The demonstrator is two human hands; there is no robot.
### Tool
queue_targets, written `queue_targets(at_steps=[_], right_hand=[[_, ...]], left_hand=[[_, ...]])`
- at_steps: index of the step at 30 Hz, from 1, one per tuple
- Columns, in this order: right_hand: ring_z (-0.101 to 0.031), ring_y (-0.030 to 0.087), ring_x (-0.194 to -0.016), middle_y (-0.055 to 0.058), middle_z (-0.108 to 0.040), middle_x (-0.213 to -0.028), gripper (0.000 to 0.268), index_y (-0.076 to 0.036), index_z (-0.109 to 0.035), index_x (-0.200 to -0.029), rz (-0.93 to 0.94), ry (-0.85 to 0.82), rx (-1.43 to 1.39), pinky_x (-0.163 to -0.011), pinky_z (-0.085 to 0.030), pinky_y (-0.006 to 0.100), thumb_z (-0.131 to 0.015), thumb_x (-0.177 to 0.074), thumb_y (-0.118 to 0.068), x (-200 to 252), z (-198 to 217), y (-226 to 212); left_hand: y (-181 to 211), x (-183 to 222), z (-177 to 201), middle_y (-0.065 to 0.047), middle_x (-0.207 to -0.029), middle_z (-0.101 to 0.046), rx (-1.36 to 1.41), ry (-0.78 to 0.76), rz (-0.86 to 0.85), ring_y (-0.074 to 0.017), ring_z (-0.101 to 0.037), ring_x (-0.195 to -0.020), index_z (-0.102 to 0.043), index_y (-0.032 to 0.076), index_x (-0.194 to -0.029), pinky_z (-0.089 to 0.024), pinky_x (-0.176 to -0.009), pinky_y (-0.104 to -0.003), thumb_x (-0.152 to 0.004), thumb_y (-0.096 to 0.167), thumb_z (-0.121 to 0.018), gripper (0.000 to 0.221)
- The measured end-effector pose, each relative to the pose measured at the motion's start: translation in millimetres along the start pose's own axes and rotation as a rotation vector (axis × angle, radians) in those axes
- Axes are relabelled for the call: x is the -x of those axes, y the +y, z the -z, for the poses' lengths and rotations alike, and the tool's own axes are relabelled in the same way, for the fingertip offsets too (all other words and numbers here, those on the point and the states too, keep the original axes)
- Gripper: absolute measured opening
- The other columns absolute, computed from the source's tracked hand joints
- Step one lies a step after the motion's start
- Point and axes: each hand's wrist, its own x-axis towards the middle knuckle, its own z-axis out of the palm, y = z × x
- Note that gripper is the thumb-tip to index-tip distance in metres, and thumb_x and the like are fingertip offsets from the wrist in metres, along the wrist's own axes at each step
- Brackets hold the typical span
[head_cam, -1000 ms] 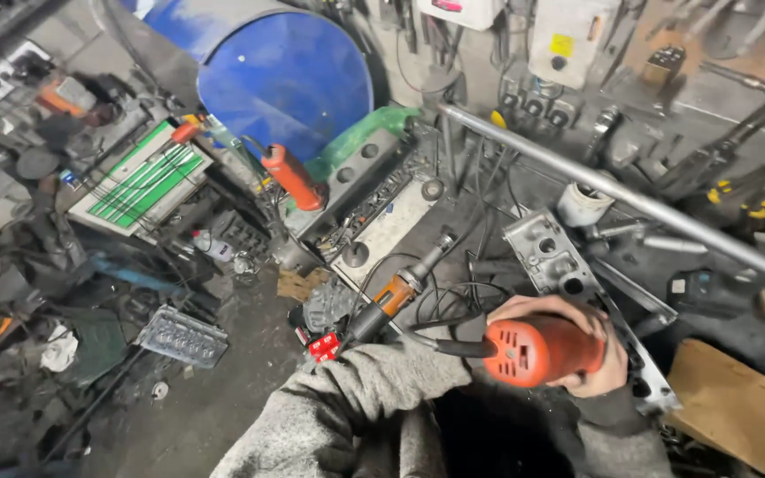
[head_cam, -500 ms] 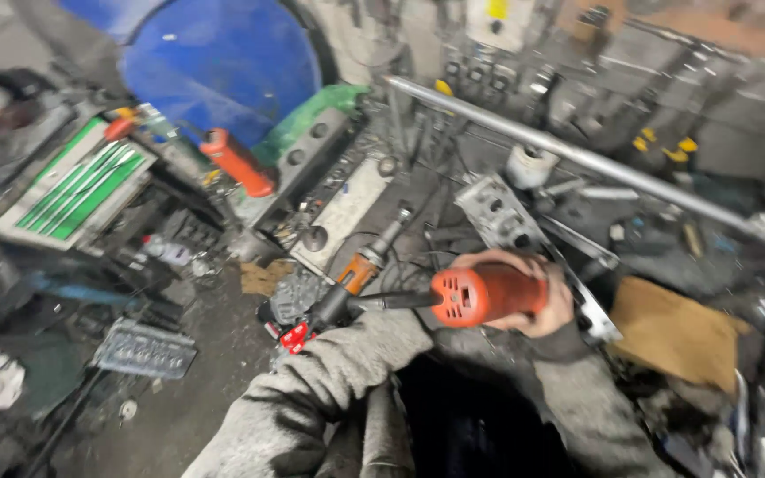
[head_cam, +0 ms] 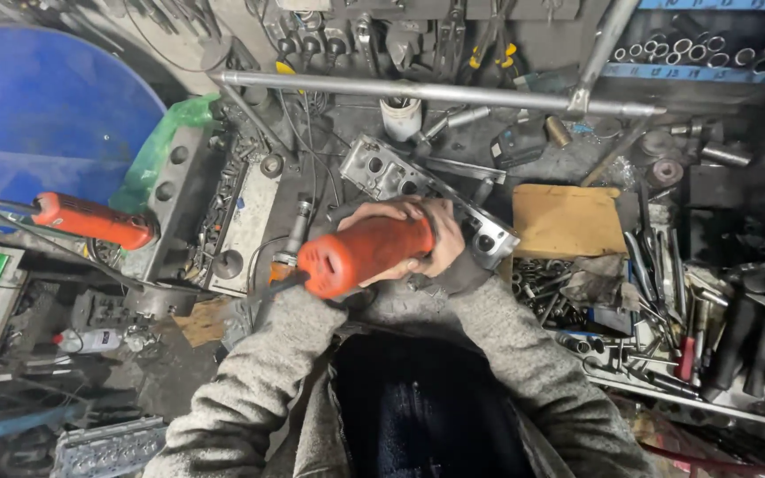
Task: Grind and polish the ports of an engine cylinder head using power tools.
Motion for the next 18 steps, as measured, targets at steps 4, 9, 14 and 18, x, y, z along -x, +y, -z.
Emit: queue_targets(at_steps=[4, 9, 14, 18], right_hand=[[-0.056, 0.039, -0.128, 0.018, -0.061, -0.136, 0.099, -0.002, -0.055, -0.140, -0.012, 0.005, 0.027, -0.110, -0.046, 0.053, -0.068, -0.072, -0.073, 1.6, -4.4, 3.3], [-0.060, 0.038, -0.123, 0.014, -0.066, -0.131, 0.081, -0.006, -0.060, -0.134, -0.194, 0.035, 0.054, -0.108, -0.051, 0.047, -0.085, -0.071, -0.049, -8.5, 0.1, -53.1], [-0.063, 0.040, -0.114, 0.018, -0.059, -0.129, 0.090, 0.005, -0.047, -0.137, 0.188, 0.320, -0.003, -0.105, -0.051, 0.048, -0.092, -0.073, -0.039, 17.5, 13.9, -77.3], [-0.065, 0.042, -0.115, 0.020, -0.063, -0.125, 0.085, 0.000, -0.057, -0.129, 0.062, 0.152, 0.123, -0.105, -0.049, 0.053, -0.089, -0.063, -0.043, 44.6, 41.9, -72.4]], left_hand=[[11.7, -5.0, 8.2, -0.012, -0.124, -0.069, -0.006, -0.146, 0.052, -0.0230, -0.065, -0.122, -0.061, 0.006, -0.126, -0.048, -0.116, -0.044, -0.077, 0.013, -0.093, 0.059], [55.8, -16.5, 3.2, -0.010, -0.125, -0.068, 0.074, -0.145, 0.086, -0.0235, -0.063, -0.131, -0.060, 0.009, -0.128, -0.046, -0.120, -0.045, -0.078, 0.015, -0.094, 0.061], [119.9, -15.2, -32.2, -0.017, -0.121, -0.070, -0.325, -0.253, 0.207, -0.0313, -0.067, -0.128, -0.066, 0.002, -0.116, -0.051, -0.112, -0.045, -0.077, 0.012, -0.087, 0.045], [52.1, 3.3, -96.9, -0.016, -0.107, -0.074, -0.031, 0.070, -0.017, -0.0295, -0.075, -0.106, -0.068, 0.000, -0.109, -0.059, -0.105, -0.043, -0.076, 0.021, -0.082, 0.042]])
